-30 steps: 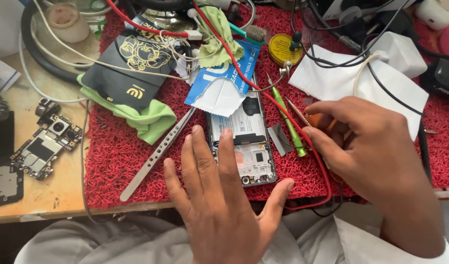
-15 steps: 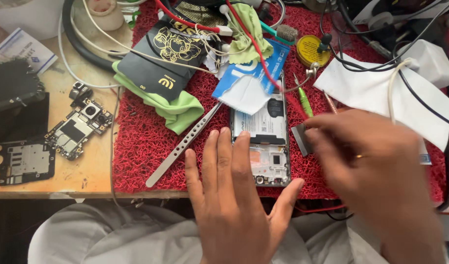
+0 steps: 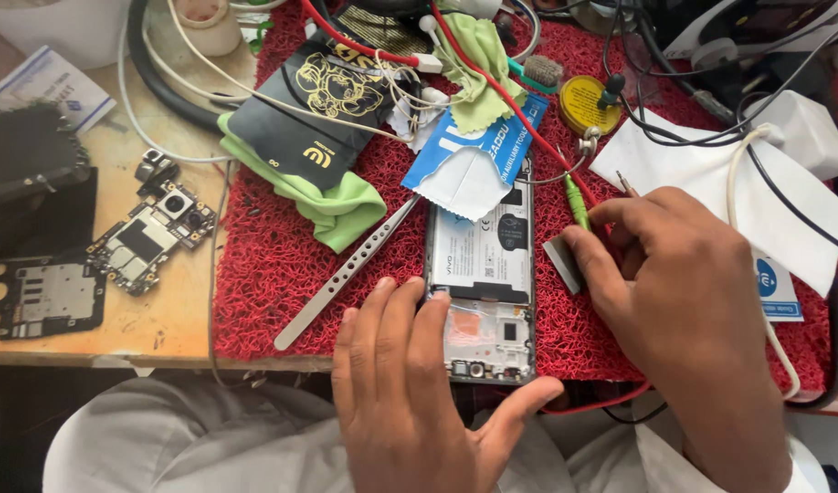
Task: The person is repairing a disassembled smartphone. They use a metal spudger to pry and adjust components near the battery and bottom edge of the device.
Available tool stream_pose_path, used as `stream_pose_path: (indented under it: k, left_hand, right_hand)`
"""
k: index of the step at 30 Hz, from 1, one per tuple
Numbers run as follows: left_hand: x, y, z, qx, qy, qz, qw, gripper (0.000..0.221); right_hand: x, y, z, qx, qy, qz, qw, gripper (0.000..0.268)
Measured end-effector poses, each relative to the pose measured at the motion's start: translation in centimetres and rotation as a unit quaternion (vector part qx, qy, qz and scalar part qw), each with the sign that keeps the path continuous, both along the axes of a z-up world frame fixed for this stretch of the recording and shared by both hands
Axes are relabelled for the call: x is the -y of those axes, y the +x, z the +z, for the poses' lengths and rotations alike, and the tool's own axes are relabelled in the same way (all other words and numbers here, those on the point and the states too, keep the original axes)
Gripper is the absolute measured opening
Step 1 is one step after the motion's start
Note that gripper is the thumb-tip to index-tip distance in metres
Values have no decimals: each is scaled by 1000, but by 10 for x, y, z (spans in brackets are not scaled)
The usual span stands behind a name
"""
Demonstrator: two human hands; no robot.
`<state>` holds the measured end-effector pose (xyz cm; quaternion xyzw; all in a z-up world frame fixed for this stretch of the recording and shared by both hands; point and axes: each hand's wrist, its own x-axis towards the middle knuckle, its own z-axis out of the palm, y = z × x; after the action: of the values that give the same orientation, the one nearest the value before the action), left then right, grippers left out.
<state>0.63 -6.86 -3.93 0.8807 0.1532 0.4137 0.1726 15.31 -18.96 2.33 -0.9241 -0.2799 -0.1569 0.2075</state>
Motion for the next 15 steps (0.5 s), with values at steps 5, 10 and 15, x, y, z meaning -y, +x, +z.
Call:
stream_pose_path:
  k: [5, 10, 15]
  left_hand:
    - [2, -1, 0, 4, -9, -15, 1000, 108]
    - [-5, -6, -5, -20, 2, -54, 998, 98]
    - [-6, -3, -8, -23, -3, -58, 998, 92]
  right_hand:
    - [4, -3, 6, -34, 50, -37, 997, 19]
    - [-1, -6, 5, 15, -17, -1, 1000, 20]
    - [4, 1, 7, -15, -32, -17, 999, 21]
